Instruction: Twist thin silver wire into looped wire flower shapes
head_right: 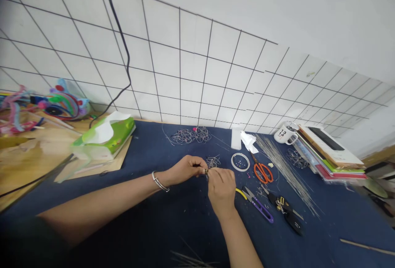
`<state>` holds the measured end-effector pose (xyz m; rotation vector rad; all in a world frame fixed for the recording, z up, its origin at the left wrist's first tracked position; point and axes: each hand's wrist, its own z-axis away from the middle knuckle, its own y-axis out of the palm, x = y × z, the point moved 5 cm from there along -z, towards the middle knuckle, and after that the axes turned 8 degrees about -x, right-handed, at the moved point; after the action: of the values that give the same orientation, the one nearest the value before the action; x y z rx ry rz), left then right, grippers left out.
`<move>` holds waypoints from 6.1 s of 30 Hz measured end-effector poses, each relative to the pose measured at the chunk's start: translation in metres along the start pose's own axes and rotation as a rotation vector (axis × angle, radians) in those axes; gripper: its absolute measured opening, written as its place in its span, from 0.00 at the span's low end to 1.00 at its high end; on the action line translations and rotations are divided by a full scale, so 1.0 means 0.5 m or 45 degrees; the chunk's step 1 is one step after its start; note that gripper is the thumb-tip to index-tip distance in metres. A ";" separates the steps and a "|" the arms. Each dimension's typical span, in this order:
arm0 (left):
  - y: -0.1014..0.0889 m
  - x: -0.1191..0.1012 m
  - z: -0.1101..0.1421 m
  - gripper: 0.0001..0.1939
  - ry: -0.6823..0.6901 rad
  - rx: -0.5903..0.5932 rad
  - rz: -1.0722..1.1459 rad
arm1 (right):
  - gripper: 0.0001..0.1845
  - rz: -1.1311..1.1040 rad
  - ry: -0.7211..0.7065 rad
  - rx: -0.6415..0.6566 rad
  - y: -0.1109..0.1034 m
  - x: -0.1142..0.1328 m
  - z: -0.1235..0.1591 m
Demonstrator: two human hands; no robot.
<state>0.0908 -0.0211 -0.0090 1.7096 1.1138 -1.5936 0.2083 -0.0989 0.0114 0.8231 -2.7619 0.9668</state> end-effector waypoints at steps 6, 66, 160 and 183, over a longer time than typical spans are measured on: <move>0.000 -0.002 0.000 0.05 -0.086 0.082 0.145 | 0.12 0.096 -0.185 -0.058 -0.007 0.010 0.007; 0.009 -0.023 0.033 0.02 0.085 -0.248 -0.087 | 0.04 -0.311 0.202 0.079 -0.017 0.005 -0.028; 0.017 -0.083 0.035 0.07 0.637 -0.025 -0.908 | 0.03 -0.232 0.586 0.002 0.000 -0.025 0.001; 0.024 -0.058 0.029 0.05 0.523 0.144 -0.935 | 0.06 -0.526 0.858 0.112 -0.019 -0.043 -0.009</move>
<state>0.0945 -0.0453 0.0154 1.8695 2.0713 -1.7647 0.2313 -0.0926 0.0144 0.8357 -1.9043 1.0396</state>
